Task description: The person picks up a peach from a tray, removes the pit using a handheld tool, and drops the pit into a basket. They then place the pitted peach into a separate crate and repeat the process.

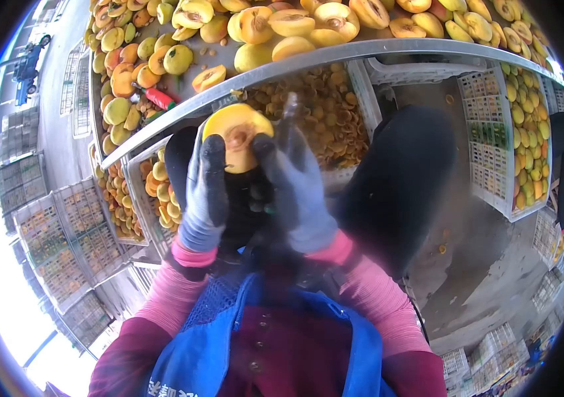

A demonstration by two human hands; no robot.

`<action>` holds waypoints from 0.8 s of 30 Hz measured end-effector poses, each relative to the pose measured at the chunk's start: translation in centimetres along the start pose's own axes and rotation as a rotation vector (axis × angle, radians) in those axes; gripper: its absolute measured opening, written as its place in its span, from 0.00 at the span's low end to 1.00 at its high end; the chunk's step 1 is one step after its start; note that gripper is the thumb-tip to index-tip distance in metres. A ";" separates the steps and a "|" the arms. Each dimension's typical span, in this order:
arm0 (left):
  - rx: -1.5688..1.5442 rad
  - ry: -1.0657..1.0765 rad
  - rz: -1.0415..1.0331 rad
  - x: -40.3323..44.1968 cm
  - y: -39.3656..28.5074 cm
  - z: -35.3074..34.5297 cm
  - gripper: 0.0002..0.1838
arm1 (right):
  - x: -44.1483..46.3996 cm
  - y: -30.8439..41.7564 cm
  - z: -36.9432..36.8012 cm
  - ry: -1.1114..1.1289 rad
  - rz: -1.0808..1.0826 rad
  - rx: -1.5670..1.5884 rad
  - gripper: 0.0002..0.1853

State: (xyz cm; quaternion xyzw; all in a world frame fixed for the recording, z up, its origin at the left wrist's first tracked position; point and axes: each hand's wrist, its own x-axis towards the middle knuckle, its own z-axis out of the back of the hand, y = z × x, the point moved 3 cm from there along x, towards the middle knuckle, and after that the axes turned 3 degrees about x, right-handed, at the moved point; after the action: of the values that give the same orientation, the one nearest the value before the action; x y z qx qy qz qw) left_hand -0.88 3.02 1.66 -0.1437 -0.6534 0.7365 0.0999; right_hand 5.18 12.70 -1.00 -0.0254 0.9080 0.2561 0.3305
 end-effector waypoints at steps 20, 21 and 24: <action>0.674 -0.123 -0.437 -4.1 2.4 2.0 0.15 | -3.8 -3.0 2.4 0.080 0.896 -1.258 0.17; 0.751 -0.116 -0.444 -4.4 2.8 2.1 0.15 | -3.7 -3.3 2.8 0.104 0.826 -1.230 0.19; 0.850 -0.041 -0.441 -4.2 3.3 2.3 0.14 | -3.6 -4.0 3.8 0.148 0.706 -1.174 0.22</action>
State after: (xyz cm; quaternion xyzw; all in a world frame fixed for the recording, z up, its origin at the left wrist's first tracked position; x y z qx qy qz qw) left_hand 2.40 -0.90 -1.06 0.0667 -0.3112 0.9023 0.2909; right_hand 11.07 10.58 -3.04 0.0796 0.5931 0.7955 0.0958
